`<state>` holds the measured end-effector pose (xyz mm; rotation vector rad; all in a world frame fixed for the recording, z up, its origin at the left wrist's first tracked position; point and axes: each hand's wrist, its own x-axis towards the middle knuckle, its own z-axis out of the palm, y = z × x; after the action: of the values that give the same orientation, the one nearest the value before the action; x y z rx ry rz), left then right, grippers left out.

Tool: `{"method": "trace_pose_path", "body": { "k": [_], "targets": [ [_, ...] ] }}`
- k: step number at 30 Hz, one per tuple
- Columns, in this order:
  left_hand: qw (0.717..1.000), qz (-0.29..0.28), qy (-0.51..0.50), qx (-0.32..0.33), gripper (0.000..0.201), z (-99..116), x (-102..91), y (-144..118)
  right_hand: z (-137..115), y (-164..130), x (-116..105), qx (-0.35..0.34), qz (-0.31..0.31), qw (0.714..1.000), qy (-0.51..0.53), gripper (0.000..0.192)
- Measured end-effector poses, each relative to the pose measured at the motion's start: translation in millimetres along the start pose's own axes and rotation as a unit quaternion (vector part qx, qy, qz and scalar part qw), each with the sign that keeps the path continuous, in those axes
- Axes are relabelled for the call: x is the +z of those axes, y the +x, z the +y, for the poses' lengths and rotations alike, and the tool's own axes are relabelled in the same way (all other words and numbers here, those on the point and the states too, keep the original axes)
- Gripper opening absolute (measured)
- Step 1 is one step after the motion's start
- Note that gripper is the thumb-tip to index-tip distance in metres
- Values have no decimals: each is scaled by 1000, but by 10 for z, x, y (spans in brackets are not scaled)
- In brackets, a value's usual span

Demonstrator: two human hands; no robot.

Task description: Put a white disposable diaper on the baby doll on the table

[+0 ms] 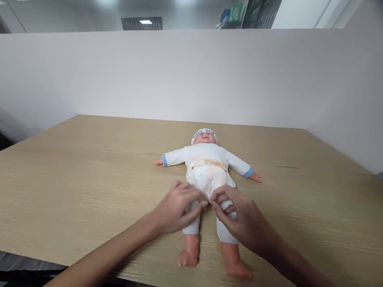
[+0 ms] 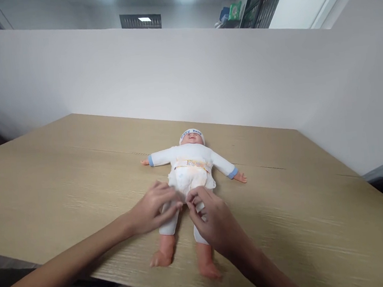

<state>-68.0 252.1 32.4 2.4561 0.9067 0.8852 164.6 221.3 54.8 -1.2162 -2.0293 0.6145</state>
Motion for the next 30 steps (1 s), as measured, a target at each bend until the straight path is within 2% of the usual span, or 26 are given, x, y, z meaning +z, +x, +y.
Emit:
{"method": "trace_pose_path", "body": {
  "k": [1, 3, 8, 12, 15, 19, 23, 26, 30],
  "targets": [
    [999, -48, 12, 11, 26, 30, 4, -44, 46, -106, -1, 12, -14, 1000, -5, 3],
    [996, -81, 21, -6, 28, 28, 35, -80, 166, -229, 0, 18, -8, 999, -42, 5],
    [992, -5, -42, -122, 27, -103, 139, 24, 373, -170, 7, 33, 31, 990, -132, 12],
    [984, 0, -10, -178, 36, -157, 211, 137, 360, -78, 57, 34, 33, 986, -161, 24],
    [986, -2, 31, -163, 42, -169, 260, 166, 344, -85, 115, 21, 50, 980, -189, 25],
    [990, 17, 33, -134, 40, -180, 309, 120, 361, -151, 172, 9, 59, 979, -193, 20],
    [994, 63, 4, -90, 29, -227, 339, 70, 371, -218, 198, 1, 55, 983, -175, 9],
    [992, 92, -33, -74, 23, -261, 345, 55, 365, -250, 209, -3, 49, 984, -168, 13],
    [991, 90, -64, -78, 19, -251, 324, 52, 366, -267, 226, 8, 33, 986, -165, 18]
  ]
}}
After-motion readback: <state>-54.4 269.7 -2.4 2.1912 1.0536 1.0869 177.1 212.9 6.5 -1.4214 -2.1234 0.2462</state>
